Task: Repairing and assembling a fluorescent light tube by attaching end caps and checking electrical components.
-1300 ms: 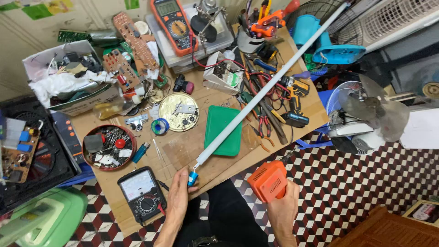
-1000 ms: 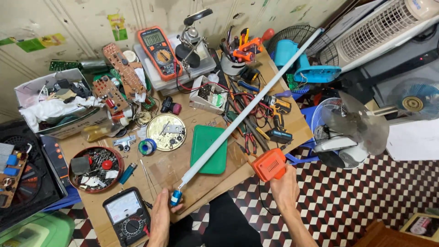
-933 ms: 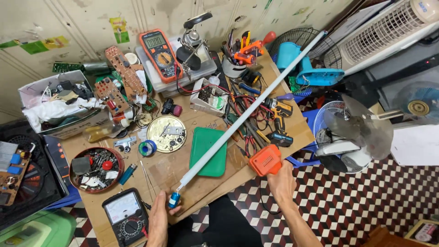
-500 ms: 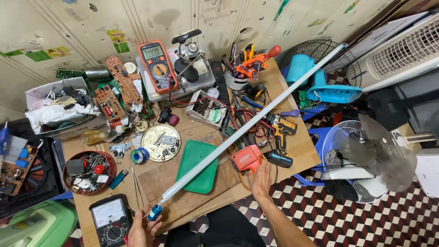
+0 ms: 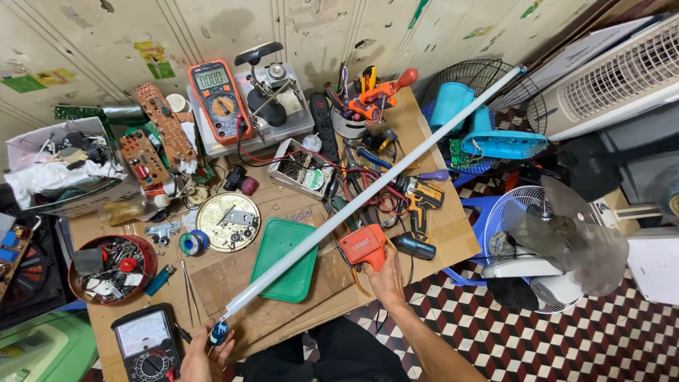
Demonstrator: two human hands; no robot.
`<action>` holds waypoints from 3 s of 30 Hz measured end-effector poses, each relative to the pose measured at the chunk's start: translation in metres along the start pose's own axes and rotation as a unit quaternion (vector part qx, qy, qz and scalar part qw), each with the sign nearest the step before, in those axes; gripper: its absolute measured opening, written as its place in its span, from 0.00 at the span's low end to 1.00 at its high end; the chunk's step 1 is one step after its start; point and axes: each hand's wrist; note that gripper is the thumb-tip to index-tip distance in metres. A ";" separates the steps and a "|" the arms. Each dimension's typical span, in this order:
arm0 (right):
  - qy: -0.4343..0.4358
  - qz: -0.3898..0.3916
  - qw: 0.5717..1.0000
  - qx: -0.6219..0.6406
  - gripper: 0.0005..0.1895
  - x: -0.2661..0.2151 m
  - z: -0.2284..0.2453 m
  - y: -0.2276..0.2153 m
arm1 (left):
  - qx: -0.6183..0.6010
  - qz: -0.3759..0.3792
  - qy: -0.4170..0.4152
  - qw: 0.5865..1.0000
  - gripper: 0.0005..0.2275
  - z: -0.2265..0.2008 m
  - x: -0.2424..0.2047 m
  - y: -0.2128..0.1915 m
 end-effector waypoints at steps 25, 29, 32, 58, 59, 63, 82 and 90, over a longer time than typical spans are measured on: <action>-0.062 -0.068 0.995 0.039 0.27 -0.088 0.117 0.019 | 0.035 0.154 -0.021 0.987 0.16 -0.056 -0.074 0.026; 0.065 0.154 0.960 0.224 0.17 -0.102 0.134 0.053 | 0.050 0.180 -0.031 0.982 0.17 -0.055 -0.071 0.021; 0.088 0.256 0.933 0.238 0.16 -0.111 0.160 0.071 | 0.070 0.185 -0.037 0.980 0.19 -0.065 -0.086 0.020; 0.265 0.325 0.796 0.436 0.15 -0.094 0.185 0.123 | 0.047 0.251 -0.045 0.966 0.19 -0.074 -0.093 0.007; 0.264 0.327 0.797 0.433 0.14 -0.093 0.186 0.122 | 0.045 0.244 -0.049 0.967 0.19 -0.077 -0.095 0.007; 0.274 0.329 0.797 0.427 0.14 -0.092 0.186 0.121 | 0.041 0.243 -0.054 0.968 0.20 -0.076 -0.093 0.005; 0.261 0.228 0.810 0.474 0.13 -0.079 0.172 0.113 | 0.107 0.225 0.009 0.968 0.19 -0.073 -0.101 0.010; 0.270 0.225 0.804 0.480 0.13 -0.078 0.175 0.112 | 0.145 0.213 0.054 0.965 0.18 -0.073 -0.103 0.015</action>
Point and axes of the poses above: each hand's wrist, its own x-axis towards the middle knuckle, its own y-axis out of the palm, z = x × y, and after that the axes turned 8 degrees about -y, right-handed
